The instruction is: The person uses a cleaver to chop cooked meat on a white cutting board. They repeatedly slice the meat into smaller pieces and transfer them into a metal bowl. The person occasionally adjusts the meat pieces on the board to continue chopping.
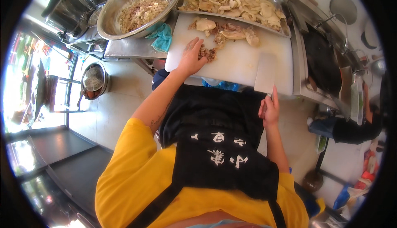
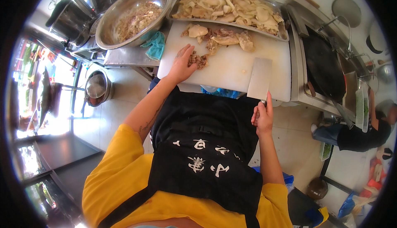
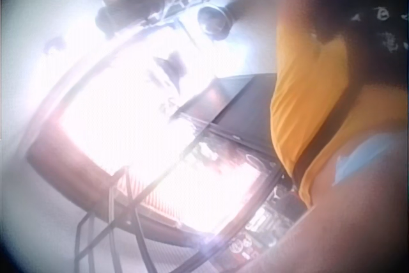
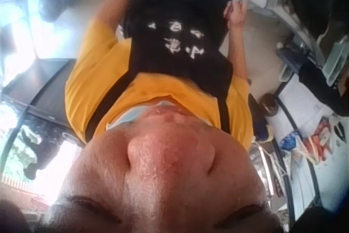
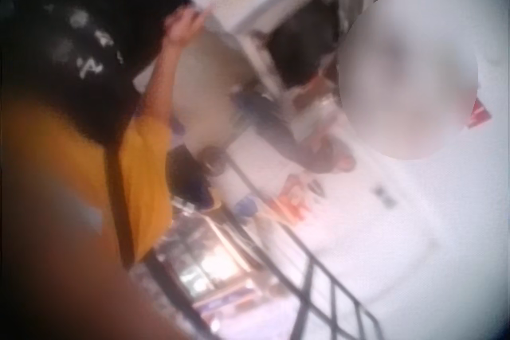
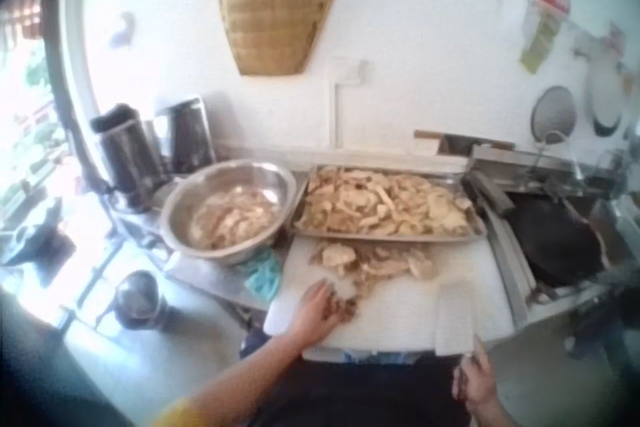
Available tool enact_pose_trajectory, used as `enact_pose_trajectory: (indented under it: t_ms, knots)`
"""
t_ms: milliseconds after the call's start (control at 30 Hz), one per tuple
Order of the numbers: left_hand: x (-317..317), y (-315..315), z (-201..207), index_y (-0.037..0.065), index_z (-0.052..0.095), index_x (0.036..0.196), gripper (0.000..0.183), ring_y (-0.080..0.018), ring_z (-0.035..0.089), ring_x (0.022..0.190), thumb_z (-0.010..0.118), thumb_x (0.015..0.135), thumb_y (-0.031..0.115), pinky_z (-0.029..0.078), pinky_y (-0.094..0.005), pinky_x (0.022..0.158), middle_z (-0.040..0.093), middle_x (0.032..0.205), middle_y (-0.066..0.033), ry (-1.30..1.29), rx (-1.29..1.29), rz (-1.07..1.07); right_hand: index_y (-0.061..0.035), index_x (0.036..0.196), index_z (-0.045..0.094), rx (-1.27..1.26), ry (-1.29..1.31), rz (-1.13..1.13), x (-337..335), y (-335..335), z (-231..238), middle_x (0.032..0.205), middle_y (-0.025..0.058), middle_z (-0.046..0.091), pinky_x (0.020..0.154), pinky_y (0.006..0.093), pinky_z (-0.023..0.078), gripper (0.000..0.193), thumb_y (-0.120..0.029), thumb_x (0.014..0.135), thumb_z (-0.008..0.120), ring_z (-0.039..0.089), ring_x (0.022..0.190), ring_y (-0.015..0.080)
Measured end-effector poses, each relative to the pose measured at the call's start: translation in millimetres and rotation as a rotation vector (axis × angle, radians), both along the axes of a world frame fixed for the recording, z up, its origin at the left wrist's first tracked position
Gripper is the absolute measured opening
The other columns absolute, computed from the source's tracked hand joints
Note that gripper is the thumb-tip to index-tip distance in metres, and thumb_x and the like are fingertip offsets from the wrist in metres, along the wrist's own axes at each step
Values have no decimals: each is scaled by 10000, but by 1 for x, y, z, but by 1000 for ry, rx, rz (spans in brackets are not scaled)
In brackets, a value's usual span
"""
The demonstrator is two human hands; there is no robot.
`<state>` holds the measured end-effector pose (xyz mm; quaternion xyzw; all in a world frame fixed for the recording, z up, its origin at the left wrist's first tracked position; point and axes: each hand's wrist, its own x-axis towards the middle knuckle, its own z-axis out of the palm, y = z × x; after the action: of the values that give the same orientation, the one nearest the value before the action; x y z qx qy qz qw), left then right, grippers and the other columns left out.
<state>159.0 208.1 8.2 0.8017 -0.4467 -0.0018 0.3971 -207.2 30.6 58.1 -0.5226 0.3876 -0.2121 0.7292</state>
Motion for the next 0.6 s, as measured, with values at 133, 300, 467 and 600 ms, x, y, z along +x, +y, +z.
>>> enact_pose_trajectory:
  t_ms: [133,300,467,600]
  knots:
    - [-4,-15,-6,17,583,1470,597,-478,461,1471,735,954,277,393,-532,1223,548,1555,-266,-50,25,-31,-282,1743,219,118,15,119,12,24,-8,805,26,605,384,253,381,723,-156,1107,537,519,467,114]
    - [-35,-32,-10,10,625,1413,515,-479,527,1369,713,987,285,429,-548,1165,604,1451,-260,-62,-82,72,-287,1742,225,193,15,375,79,73,-17,830,23,589,415,268,408,726,-185,1106,560,528,495,118]
    - [-43,-41,-8,-15,638,1356,429,-489,533,1336,697,982,185,436,-563,1131,609,1402,-275,-1,-274,332,-187,1749,196,128,-12,527,121,92,-9,831,34,580,429,280,433,740,-150,1100,549,524,491,123]
    - [-19,-38,21,-32,633,1317,356,-493,550,1281,674,1013,148,430,-541,1132,623,1345,-278,47,-456,419,-138,1736,237,-47,-58,617,145,89,18,819,22,553,474,276,459,727,-116,1083,557,517,514,110]
